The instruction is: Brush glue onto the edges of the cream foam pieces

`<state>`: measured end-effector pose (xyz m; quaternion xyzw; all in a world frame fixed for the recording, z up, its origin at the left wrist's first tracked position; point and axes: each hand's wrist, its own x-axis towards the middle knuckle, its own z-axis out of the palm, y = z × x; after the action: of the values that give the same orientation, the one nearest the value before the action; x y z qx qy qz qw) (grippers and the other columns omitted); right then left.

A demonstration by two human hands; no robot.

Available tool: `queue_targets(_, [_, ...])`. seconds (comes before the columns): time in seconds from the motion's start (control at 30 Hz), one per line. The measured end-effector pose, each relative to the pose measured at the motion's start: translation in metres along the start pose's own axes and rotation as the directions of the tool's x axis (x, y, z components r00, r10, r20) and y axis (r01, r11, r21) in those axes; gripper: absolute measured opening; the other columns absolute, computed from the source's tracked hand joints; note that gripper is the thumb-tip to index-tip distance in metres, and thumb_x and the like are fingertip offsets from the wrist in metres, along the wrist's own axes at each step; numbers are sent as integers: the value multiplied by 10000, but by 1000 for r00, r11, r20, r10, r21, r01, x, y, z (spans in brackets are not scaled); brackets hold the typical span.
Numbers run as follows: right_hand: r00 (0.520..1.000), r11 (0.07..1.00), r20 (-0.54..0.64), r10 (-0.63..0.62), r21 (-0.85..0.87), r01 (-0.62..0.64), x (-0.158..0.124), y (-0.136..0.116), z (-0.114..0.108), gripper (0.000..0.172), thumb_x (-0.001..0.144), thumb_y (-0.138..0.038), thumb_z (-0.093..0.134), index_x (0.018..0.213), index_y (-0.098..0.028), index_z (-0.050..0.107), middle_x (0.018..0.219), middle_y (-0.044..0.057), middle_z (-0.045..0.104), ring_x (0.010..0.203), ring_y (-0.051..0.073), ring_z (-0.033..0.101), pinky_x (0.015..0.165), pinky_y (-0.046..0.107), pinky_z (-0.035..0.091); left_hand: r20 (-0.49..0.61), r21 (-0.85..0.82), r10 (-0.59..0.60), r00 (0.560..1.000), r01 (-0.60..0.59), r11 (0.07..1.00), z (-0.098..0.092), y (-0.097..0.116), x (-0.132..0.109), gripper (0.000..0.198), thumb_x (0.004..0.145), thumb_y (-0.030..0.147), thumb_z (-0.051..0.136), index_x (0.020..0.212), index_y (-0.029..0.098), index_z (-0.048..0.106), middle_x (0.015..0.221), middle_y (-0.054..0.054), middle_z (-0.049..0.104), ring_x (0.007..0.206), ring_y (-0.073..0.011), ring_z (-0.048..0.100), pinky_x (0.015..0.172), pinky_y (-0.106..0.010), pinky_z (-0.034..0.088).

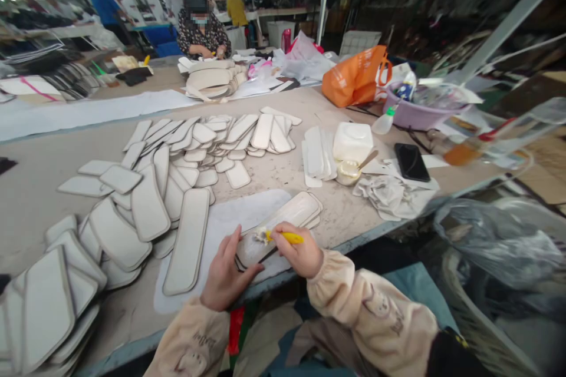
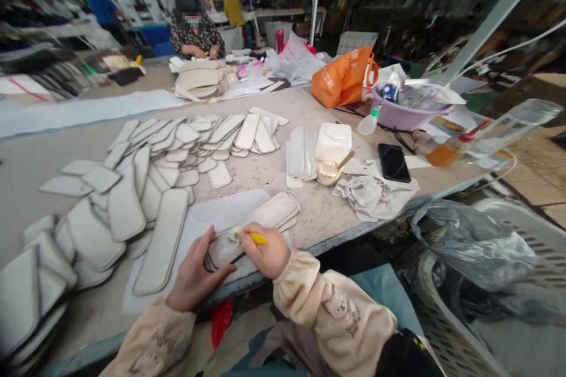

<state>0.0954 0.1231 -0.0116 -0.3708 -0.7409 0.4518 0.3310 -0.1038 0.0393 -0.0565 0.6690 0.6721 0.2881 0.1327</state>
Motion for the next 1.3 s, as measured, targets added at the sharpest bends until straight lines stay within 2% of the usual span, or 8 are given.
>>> queue_targets(0.27, [922,901,-377,-83,-423,-92,14,35,-72,252,930,-346,449,874,-190,639,694,29,657,633,154,627,614,250,422,-5,74,-30,1000,30,997,-2,2,0,912,743,490,696,1481,203,242,1210,-106,556,1153,-280,562,969,-420,492])
queue_targets(0.5, [907,671,-190,-376,-731,125,-1,28,-52,198,903,-239,466,844,-160,638,631,40,625,584,142,587,582,251,382,-14,88,-5,1000,6,996,1,-4,-1,900,747,523,682,1467,176,270,1203,-121,567,1149,-285,569,963,-427,498])
queue_targets(0.63, [896,679,50,-441,-634,369,-15,8,-22,166,879,-255,482,808,-192,618,635,13,618,603,129,578,580,240,382,-22,79,8,1000,-6,997,2,-6,1,907,732,541,687,1465,182,290,1198,-123,572,1123,-290,586,940,-432,514])
queue_targets(0.7, [895,695,67,-441,-606,388,-16,5,-21,172,883,-267,473,809,-199,612,640,8,622,614,128,583,583,237,385,-24,78,8,1000,-6,997,1,-5,1,902,727,540,690,1458,177,306,1191,-124,576,1117,-291,590,938,-435,517])
queue_targets(0.9, [907,640,-214,-362,-765,75,-3,23,-55,181,883,-230,457,811,-166,610,612,31,603,565,148,567,561,268,348,-37,92,-1,999,5,996,0,-4,1,831,733,494,692,1416,141,375,1198,-139,585,1115,-288,600,948,-430,522])
queue_targets(1.0, [917,646,-140,-373,-749,148,-6,19,-50,176,877,-238,470,782,-177,606,599,28,598,554,150,561,546,272,333,-33,88,-20,999,23,996,2,-4,0,800,732,471,692,1405,153,400,1226,-136,582,1122,-286,605,960,-426,519])
queue_targets(1.1, [928,768,-102,-358,-598,230,-11,2,-46,178,894,-262,471,804,-197,610,612,13,610,574,140,579,561,254,362,8,98,-49,999,48,994,-3,-5,1,810,715,453,703,1408,153,409,1252,-139,580,1147,-290,598,976,-424,512])
queue_targets(1.3, [865,949,-408,-291,-235,209,-5,-10,-92,170,938,-259,453,883,-190,598,708,24,639,651,129,606,641,236,449,144,146,-15,989,-6,989,-40,4,45,588,764,512,610,1241,168,608,1261,-142,620,1172,-311,591,999,-475,487])
